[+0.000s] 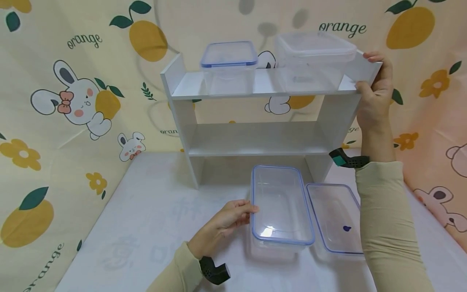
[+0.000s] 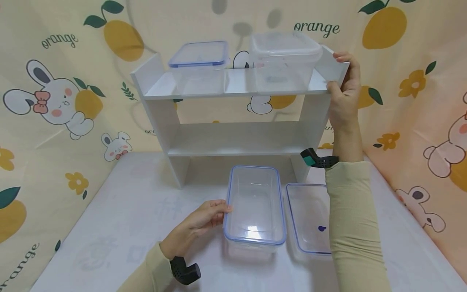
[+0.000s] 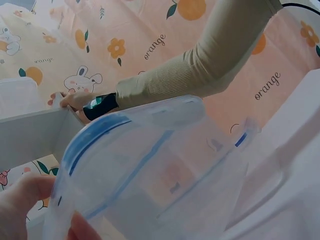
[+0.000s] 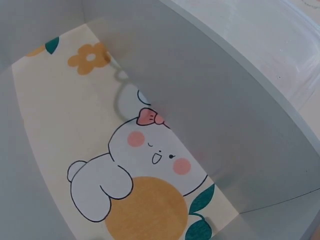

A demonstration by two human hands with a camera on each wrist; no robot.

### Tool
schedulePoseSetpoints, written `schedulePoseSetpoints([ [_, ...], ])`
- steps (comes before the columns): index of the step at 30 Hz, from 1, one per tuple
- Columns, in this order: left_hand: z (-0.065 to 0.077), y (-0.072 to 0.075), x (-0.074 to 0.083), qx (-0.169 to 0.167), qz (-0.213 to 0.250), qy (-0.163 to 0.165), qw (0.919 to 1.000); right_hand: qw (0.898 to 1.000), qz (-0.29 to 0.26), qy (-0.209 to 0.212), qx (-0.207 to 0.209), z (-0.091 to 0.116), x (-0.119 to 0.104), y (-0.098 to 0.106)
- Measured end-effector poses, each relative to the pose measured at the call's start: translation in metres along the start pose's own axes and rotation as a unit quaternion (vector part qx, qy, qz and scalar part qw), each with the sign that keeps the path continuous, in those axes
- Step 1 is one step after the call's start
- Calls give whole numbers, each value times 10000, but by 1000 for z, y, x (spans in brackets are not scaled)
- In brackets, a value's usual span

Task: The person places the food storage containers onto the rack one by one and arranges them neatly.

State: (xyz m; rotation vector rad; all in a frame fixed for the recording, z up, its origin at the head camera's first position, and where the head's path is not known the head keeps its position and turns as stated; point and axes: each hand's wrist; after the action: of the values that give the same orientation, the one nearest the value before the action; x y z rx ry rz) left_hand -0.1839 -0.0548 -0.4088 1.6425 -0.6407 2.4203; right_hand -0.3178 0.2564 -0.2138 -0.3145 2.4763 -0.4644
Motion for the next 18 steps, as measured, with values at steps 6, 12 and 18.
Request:
schedulePoseSetpoints([
  [6, 4, 0, 3, -13, 32, -71, 10000, 9998, -36, -173, 111, 0, -2, 0],
  [12, 9, 2, 9, -49, -9, -170, 9998, 10000, -46, 14, -47, 0, 1, 0],
  [18, 15, 5, 16, -193, -128, -343, 9991, 10000, -8, 57, -21, 0, 1, 1],
])
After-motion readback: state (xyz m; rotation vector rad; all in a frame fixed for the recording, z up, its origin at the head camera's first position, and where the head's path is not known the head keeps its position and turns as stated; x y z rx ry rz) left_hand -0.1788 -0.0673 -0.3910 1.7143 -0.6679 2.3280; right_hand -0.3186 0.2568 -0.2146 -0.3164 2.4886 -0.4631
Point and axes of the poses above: each hand's wrist, its own z-axis away from the middle knuckle, its own y-axis out of the back of the hand, x = y × z
